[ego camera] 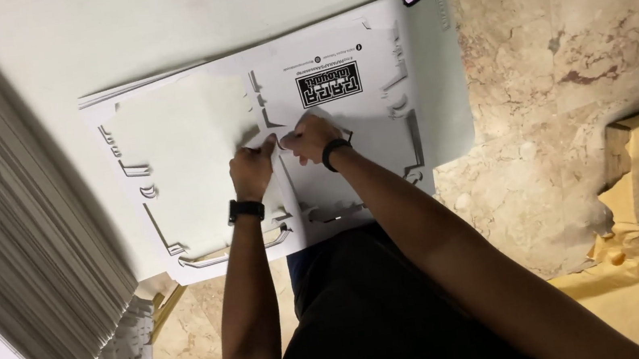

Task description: Manually separating die-cut cardboard shapes from the waste material on a sheet.

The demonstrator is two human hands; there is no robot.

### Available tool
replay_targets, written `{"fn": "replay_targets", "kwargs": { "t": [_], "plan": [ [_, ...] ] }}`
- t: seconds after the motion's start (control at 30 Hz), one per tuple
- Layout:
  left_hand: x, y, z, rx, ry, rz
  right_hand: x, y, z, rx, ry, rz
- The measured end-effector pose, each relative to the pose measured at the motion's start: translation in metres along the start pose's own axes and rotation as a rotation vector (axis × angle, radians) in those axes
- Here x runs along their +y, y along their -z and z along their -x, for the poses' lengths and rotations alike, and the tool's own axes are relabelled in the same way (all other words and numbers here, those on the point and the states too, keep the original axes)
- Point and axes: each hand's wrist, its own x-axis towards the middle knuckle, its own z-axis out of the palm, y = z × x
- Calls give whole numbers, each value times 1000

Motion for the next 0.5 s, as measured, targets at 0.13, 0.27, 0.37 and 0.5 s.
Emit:
{"fn": "replay_targets", "kwargs": {
  "t": [0.13,0.27,0.37,0.5],
  "plan": [
    [17,10,6,-111,33,-32,15,5,0,-102,59,-60],
    [-9,-26,-2,31,-133,-173,10,0,0,-105,13,16],
    [24,-17,32,43,-174,-114,16,-5,-13,-131,26,235],
    [51,13,50,19,-80,112,9,-3,-7,-106,30,177]
  ]
}}
